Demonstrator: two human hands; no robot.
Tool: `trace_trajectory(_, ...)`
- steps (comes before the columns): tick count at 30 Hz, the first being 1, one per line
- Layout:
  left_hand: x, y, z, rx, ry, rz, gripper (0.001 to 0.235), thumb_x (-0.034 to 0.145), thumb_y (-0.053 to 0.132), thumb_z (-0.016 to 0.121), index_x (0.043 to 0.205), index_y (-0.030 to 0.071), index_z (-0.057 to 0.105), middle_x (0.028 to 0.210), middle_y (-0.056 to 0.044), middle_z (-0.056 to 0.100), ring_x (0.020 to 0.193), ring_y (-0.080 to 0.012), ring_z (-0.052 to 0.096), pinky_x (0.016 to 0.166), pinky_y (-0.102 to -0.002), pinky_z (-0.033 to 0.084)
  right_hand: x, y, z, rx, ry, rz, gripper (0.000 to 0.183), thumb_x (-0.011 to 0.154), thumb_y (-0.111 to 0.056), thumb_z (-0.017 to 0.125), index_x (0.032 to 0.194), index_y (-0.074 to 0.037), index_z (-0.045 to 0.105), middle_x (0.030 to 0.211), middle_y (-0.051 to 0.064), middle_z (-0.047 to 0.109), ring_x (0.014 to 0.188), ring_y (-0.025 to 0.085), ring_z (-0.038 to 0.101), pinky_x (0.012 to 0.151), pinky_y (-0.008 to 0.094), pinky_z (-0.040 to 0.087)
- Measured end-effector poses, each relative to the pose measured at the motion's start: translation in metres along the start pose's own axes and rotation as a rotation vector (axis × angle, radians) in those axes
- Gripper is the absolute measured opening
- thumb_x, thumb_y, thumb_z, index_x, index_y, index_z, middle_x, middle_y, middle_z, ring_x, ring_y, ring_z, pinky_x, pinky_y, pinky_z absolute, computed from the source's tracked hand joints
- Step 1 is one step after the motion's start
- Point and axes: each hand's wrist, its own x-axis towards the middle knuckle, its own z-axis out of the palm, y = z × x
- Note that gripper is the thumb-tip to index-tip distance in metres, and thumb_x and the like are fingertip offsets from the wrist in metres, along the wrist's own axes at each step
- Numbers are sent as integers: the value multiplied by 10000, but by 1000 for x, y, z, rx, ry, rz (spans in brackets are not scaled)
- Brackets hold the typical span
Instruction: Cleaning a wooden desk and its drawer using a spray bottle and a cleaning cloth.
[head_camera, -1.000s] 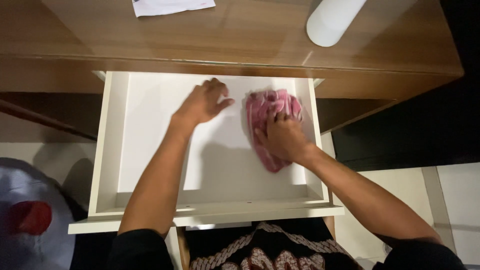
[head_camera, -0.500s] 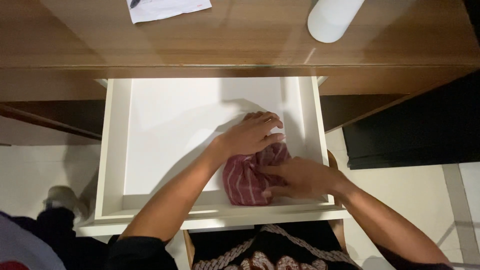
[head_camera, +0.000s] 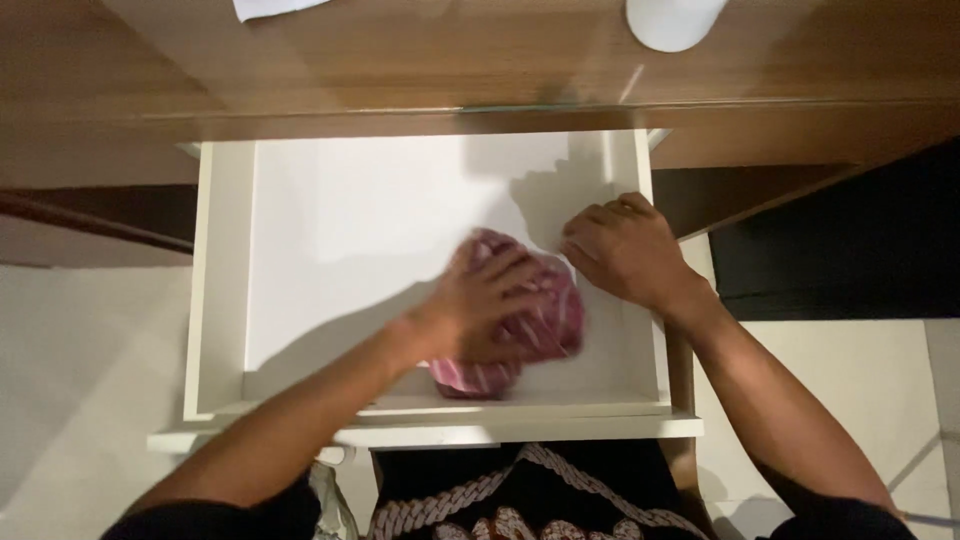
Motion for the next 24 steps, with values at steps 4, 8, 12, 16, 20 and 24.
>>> trace_trajectory(4,-46,-68,7,115,208,-79,760,830,710,603,1500,381,458,1702,47,288,1628,-235,196,1303,-636,71,1,9,11,-104,18,-83,190,903,-289,679,989,-135,750,1035,63,759,992,267,699,960,438,472)
trace_trajectory(8,-96,-130,7,-38,308,-373,833,833,672,650,1549,329,401,1665,-49,242,1530,-339,172,1154,-729,54,7,2,7,-240,-104,-9,296,962,-373,623,1105,-143,740,1057,66,756,1005,254,694,992,421,463)
trace_trajectory(12,-120,-171,20,-35,417,-691,737,942,631,536,1569,271,391,1680,-64,269,1565,-346,189,1191,-709,91,9,-11,-1,-237,-194,104,330,952,-406,613,1119,-155,748,1077,77,759,1018,234,693,1021,418,447)
trace_trajectory(16,-99,-186,28,31,413,-841,704,967,583,473,1582,253,381,1671,-84,278,1552,-349,185,1220,-701,68,10,-15,-4,-248,-175,113,344,977,-430,603,1130,-159,750,1108,62,762,1053,218,695,1066,392,447)
trace_trajectory(20,-101,-186,18,-37,428,-855,635,1020,534,430,1542,172,408,1621,-178,310,1510,-449,235,1172,-679,125,27,-30,-6,-329,-382,210,341,997,-429,576,1194,-213,751,1162,-3,781,1050,152,723,1175,390,410)
trace_trajectory(24,-152,-149,-51,-196,311,-794,554,1007,548,465,1411,190,584,1534,-155,469,1424,-404,414,1207,-549,279,64,-56,-8,-146,-426,301,513,961,-478,605,1342,-141,662,1312,101,700,1038,273,724,1004,434,547)
